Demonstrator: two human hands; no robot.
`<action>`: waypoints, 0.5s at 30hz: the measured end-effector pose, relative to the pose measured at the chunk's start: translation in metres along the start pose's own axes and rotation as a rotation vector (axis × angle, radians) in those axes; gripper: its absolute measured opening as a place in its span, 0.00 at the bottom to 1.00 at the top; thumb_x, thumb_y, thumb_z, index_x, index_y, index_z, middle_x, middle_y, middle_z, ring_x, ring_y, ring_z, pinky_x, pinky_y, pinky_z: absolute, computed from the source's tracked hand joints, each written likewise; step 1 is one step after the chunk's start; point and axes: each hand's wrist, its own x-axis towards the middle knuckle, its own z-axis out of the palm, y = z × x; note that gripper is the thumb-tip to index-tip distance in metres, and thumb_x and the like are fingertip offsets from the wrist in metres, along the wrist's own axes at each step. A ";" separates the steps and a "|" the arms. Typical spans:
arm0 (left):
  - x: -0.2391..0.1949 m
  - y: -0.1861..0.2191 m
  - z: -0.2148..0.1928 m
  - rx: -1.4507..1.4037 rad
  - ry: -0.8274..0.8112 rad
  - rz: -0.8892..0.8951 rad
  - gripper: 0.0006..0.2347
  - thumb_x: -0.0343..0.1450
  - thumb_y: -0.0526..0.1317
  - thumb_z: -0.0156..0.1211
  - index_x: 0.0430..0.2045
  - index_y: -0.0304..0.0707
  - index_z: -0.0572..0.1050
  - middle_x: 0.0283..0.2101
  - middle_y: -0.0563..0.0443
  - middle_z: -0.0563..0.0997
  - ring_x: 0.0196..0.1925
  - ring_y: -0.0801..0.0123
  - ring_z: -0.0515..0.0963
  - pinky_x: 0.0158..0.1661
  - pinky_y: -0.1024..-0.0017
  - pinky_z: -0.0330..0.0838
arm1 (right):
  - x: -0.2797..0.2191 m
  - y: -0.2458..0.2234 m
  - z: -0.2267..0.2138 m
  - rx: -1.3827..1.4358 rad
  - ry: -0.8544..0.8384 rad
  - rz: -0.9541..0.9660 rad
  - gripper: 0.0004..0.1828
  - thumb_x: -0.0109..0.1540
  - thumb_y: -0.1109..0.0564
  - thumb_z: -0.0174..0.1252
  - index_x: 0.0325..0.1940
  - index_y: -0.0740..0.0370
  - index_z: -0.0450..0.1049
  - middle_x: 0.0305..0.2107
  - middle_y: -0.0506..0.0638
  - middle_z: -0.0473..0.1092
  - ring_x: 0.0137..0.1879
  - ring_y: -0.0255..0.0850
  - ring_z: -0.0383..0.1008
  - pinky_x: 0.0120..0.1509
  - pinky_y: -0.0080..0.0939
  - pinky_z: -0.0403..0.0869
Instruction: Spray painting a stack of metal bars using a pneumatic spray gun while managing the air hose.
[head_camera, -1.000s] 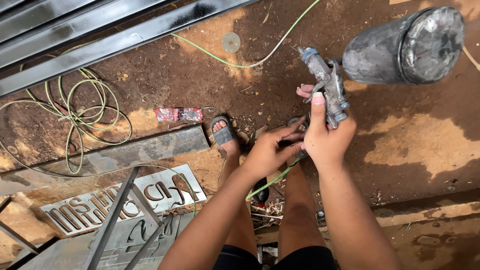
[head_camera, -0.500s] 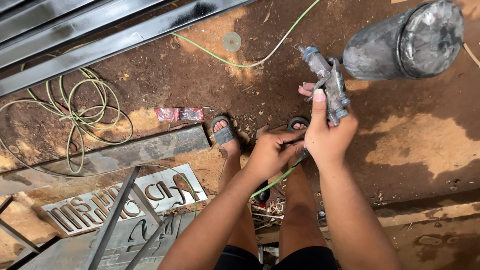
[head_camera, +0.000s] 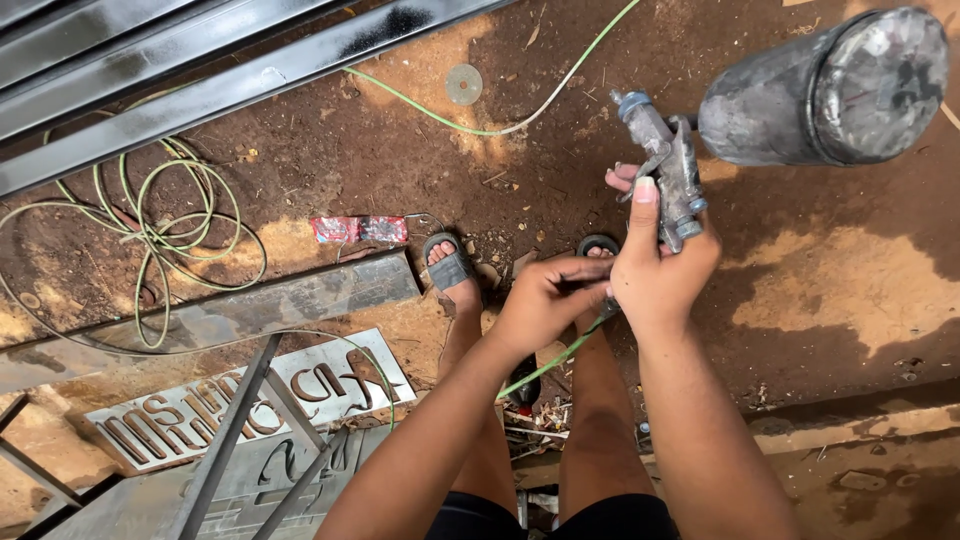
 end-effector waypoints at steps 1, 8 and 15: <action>0.000 -0.009 0.002 -0.157 -0.002 -0.051 0.12 0.72 0.35 0.67 0.50 0.32 0.80 0.45 0.34 0.85 0.51 0.56 0.82 0.56 0.54 0.74 | 0.000 0.001 0.001 0.018 0.013 0.002 0.10 0.74 0.67 0.47 0.45 0.78 0.72 0.40 0.68 0.76 0.46 0.60 0.82 0.52 0.56 0.79; 0.001 -0.043 0.030 -0.494 0.097 -0.187 0.12 0.81 0.39 0.50 0.56 0.34 0.74 0.46 0.51 0.80 0.50 0.73 0.75 0.56 0.69 0.71 | 0.008 0.003 0.010 0.062 0.046 -0.012 0.10 0.74 0.65 0.47 0.47 0.77 0.71 0.40 0.68 0.76 0.46 0.60 0.82 0.53 0.57 0.80; 0.008 -0.053 0.042 -0.451 0.180 -0.153 0.11 0.84 0.42 0.42 0.44 0.42 0.75 0.36 0.58 0.75 0.43 0.77 0.72 0.52 0.75 0.67 | 0.012 -0.003 0.013 0.029 0.049 -0.069 0.08 0.72 0.68 0.49 0.45 0.77 0.72 0.39 0.67 0.76 0.46 0.59 0.82 0.53 0.56 0.80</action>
